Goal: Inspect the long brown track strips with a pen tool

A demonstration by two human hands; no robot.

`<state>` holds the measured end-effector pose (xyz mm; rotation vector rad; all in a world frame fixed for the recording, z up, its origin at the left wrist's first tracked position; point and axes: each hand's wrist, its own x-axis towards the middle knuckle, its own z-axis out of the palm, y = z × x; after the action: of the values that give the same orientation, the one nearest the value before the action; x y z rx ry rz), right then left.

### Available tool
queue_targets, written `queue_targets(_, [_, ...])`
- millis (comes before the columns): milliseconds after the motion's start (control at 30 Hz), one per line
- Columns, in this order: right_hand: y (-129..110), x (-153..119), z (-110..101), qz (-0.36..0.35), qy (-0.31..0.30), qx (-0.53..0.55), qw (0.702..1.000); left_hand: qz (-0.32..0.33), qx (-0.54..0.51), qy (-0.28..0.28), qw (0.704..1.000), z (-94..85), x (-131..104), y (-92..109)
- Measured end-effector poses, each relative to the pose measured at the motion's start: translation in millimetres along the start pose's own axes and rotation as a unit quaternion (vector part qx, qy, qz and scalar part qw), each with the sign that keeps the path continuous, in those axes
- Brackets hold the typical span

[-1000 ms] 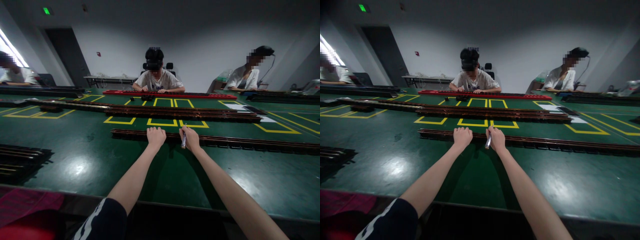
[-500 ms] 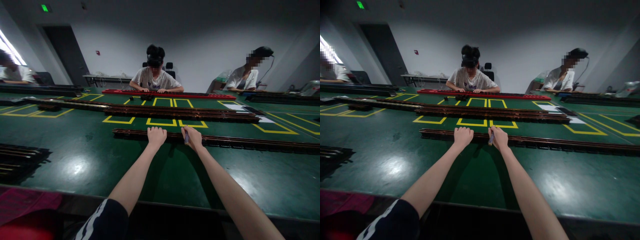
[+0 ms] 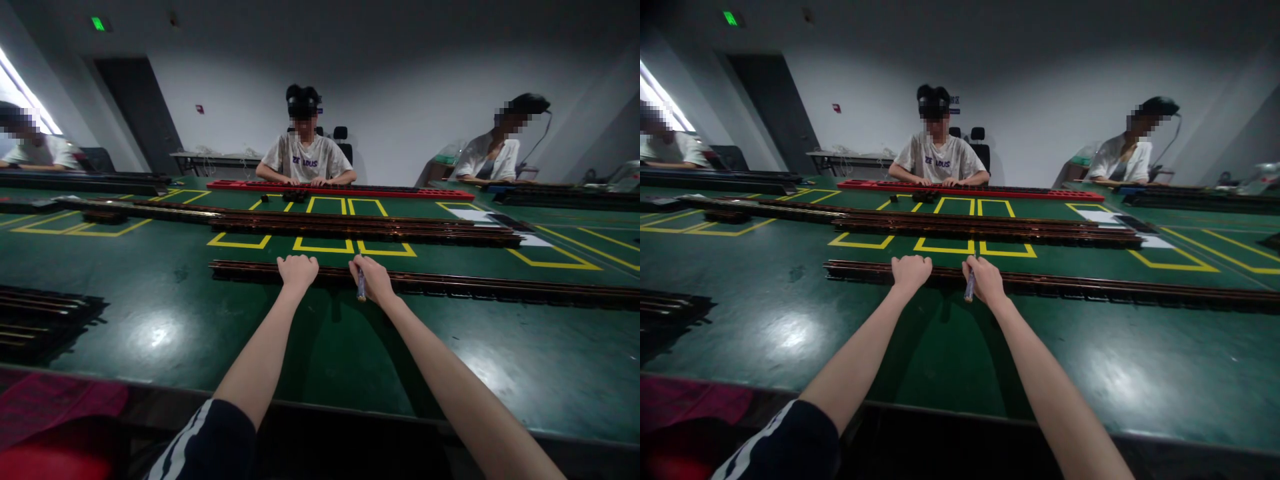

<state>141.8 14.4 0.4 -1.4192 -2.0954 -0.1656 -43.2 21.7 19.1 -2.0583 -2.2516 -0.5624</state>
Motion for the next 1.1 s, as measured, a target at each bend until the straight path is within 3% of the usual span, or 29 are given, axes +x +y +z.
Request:
queue_targets(200, [4.9, 3.8, -2.6, 0.029, -0.013, 0.051, 0.998, 0.034, -0.02, 0.031, 0.999, 1.1, -5.5, 3.4])
queue_targets(500, [31.9, 4.0, -10.5, 0.102, 0.003, 0.042, 0.994, 0.157, -0.021, 0.048, 0.986, 15.0, -5.3, 9.2])
queue_targets(800, [34.6, 2.0, -19.5, 0.148, 0.013, 0.044, 0.988, 0.068, -0.01, 0.058, 0.996, 7.6, 2.7, -13.8])
queue_targets(1100, [39.7, 2.0, -14.6, 0.203, 0.071, -0.047, 0.976, 0.099, -0.039, 0.053, 0.993, 10.7, 4.5, -16.3])
